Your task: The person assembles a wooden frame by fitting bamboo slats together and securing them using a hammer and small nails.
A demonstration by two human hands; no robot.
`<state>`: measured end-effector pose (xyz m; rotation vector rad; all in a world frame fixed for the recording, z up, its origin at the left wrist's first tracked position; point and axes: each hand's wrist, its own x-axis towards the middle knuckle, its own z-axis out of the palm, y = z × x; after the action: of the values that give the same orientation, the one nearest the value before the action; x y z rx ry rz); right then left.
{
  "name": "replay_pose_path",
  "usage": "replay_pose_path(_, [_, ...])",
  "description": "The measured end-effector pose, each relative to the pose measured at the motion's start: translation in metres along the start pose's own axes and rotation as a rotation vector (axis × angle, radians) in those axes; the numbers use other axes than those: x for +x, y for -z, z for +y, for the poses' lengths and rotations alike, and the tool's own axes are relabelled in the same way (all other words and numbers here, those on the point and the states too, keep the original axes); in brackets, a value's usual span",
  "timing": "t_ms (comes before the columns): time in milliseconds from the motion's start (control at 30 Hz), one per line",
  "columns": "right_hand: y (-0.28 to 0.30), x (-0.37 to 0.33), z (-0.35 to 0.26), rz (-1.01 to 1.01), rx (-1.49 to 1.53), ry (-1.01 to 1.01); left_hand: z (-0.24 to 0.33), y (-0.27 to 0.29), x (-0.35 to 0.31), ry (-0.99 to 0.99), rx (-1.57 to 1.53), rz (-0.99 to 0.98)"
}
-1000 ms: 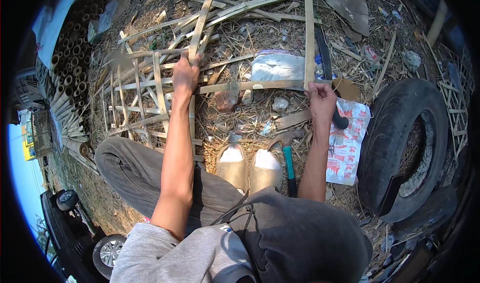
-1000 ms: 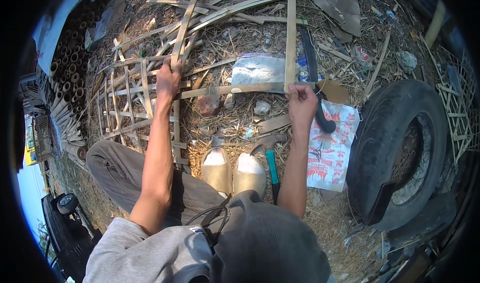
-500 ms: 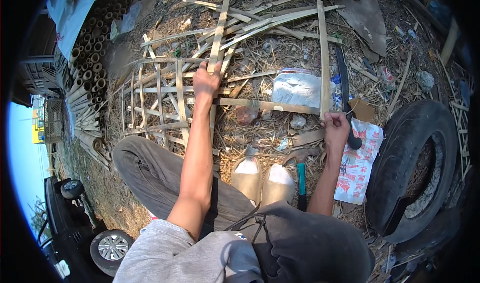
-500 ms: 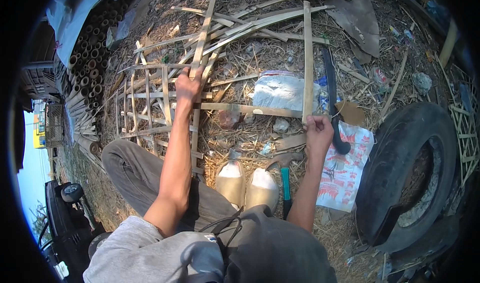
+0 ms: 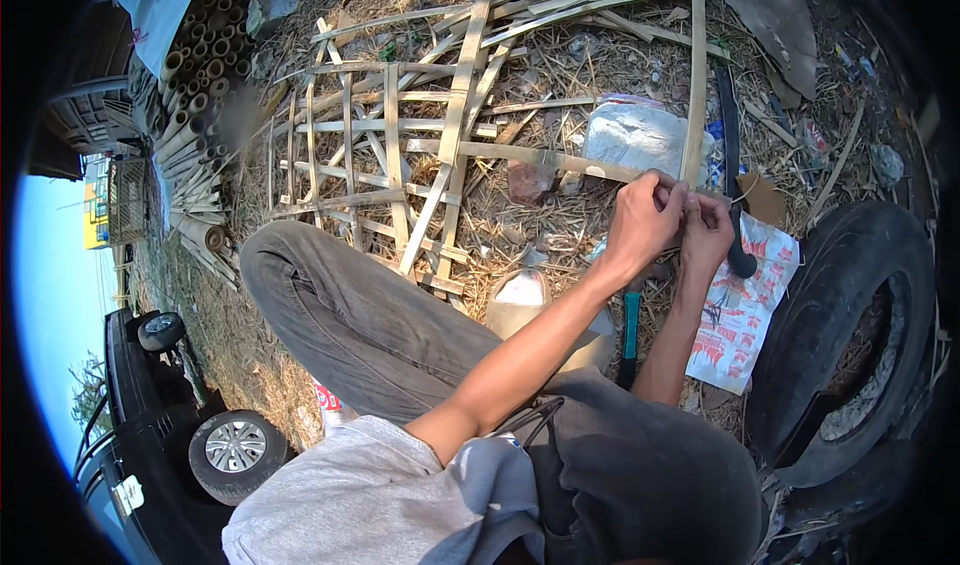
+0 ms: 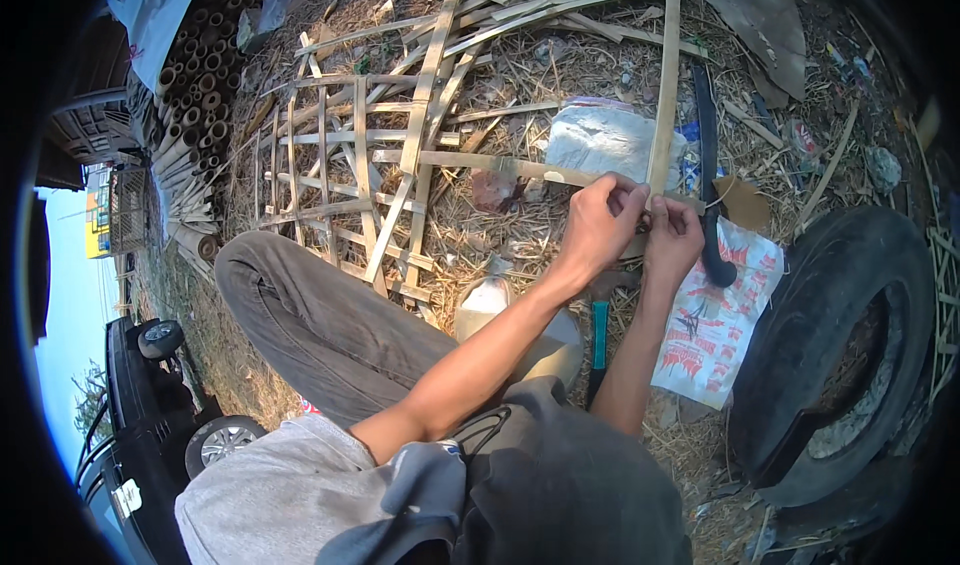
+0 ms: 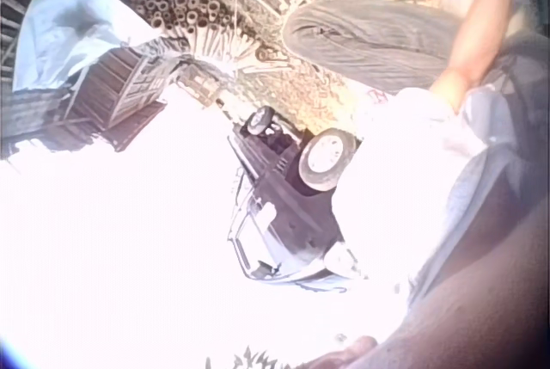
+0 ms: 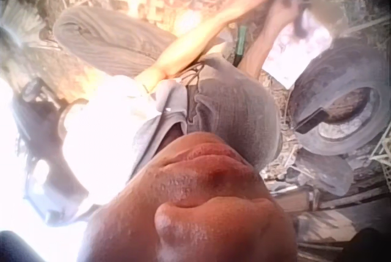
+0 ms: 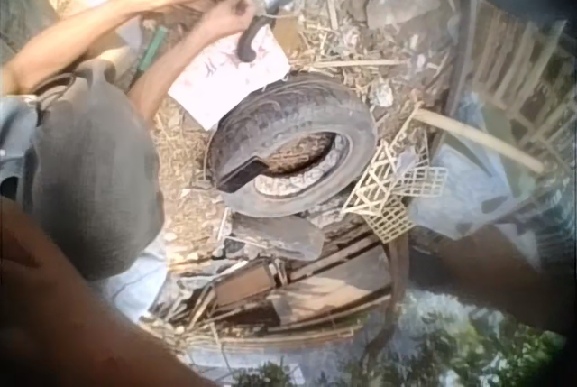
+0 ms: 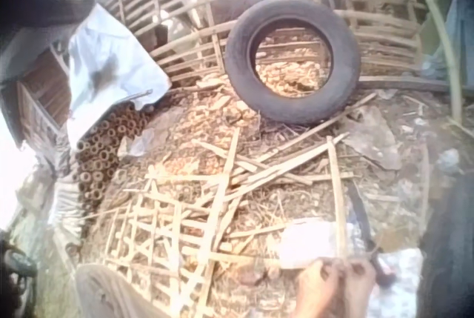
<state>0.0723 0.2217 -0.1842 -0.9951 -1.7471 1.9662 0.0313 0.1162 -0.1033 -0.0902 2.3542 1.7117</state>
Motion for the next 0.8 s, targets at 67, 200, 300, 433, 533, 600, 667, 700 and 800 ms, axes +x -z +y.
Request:
replay_pose_path(67, [-0.007, -0.002, 0.003, 0.007, -0.014, 0.019, -0.031, -0.021, -0.009, 0.123, -0.165, 0.005])
replay_pose_path(200, [-0.008, -0.009, -0.017, 0.008, -0.069, -0.014, -0.036, -0.024, -0.013, 0.398, -0.398, -0.015])
replay_pose_path(300, [-0.008, -0.011, -0.024, 0.036, -0.095, -0.015, -0.036, -0.013, 0.001, 0.428, -0.395, -0.090])
replay_pose_path(433, [-0.011, -0.011, -0.015, 0.020, -0.113, -0.002, -0.042, -0.013, 0.002, 0.524, -0.535, -0.006])
replay_pose_path(533, [-0.013, -0.014, -0.012, 0.036, -0.120, -0.010, -0.038, -0.012, 0.007, 0.538, -0.473, 0.060])
replay_pose_path(600, [-0.010, -0.011, -0.015, 0.056, -0.078, 0.052, -0.036, -0.011, 0.013, 0.549, -0.488, 0.051])
replay_pose_path(667, [-0.009, -0.008, -0.015, 0.060, -0.116, -0.007, -0.032, -0.013, 0.010, 0.522, -0.433, 0.031])
replay_pose_path(700, [-0.010, -0.009, -0.015, 0.050, -0.081, 0.000, -0.032, -0.013, 0.011, 0.502, -0.419, 0.046])
replay_pose_path(800, [-0.020, -0.017, -0.013, 0.027, -0.073, 0.023, -0.046, -0.002, 0.013, 0.423, -0.427, 0.089])
